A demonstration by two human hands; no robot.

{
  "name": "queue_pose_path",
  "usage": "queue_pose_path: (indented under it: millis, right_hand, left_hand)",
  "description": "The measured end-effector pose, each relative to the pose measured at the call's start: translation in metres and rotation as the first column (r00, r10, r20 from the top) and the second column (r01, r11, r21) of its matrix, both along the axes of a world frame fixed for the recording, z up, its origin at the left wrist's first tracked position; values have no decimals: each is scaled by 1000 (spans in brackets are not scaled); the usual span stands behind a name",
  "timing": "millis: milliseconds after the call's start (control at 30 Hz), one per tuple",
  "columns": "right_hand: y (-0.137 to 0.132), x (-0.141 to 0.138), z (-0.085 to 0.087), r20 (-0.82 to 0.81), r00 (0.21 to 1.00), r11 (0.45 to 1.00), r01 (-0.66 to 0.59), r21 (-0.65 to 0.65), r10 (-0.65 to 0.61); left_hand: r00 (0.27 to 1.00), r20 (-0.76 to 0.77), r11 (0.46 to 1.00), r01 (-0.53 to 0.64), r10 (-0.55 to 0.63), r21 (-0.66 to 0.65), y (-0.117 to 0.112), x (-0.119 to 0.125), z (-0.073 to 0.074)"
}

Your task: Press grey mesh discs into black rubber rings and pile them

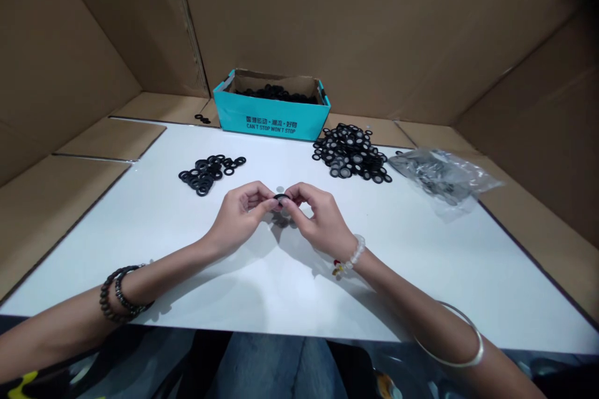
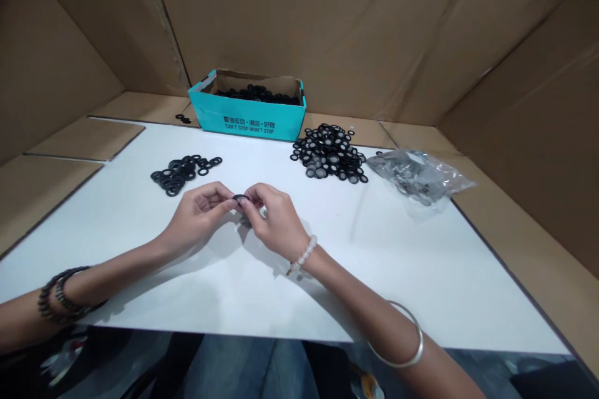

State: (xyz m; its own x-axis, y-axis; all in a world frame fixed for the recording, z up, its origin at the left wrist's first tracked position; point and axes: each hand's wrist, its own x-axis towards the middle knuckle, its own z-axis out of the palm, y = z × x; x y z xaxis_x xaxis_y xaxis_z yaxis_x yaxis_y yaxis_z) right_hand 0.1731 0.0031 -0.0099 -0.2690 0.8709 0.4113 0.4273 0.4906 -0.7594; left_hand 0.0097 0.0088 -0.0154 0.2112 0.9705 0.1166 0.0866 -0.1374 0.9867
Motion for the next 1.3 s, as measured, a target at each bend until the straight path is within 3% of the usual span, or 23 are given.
queue_pose_path:
  millis: [200, 367, 667, 867, 1067, 1300]
  right_hand:
    - [-1, 5, 3, 30, 998, 995, -44, -85, 47]
    - [2, 10, -1, -47, 993, 968, -119, -219, 112]
    - [5, 6, -7, -266, 964, 902, -113, -416, -1]
    - [5, 9, -7, -260, 965, 896, -105, -432, -13]
    - [9, 13, -10, -368, 929, 849, -227, -478, 41]
    - [6, 11, -8, -375, 926, 851, -224, -476, 34]
  left_hand:
    - [1000, -30, 1000, -10, 9, -25, -3, -1, -2]
    - [999, -14, 991, 41, -43, -126, -3, 0, 0]
    - [980, 181, 951, 128, -79, -281, 0, 2, 0]
    - [973, 216, 932, 154, -85, -329, 3, 0, 1]
    - [970, 220, 902, 184, -102, -392, 5, -2, 1]
    - [979, 168, 923, 165, -112, -347, 4, -1, 5]
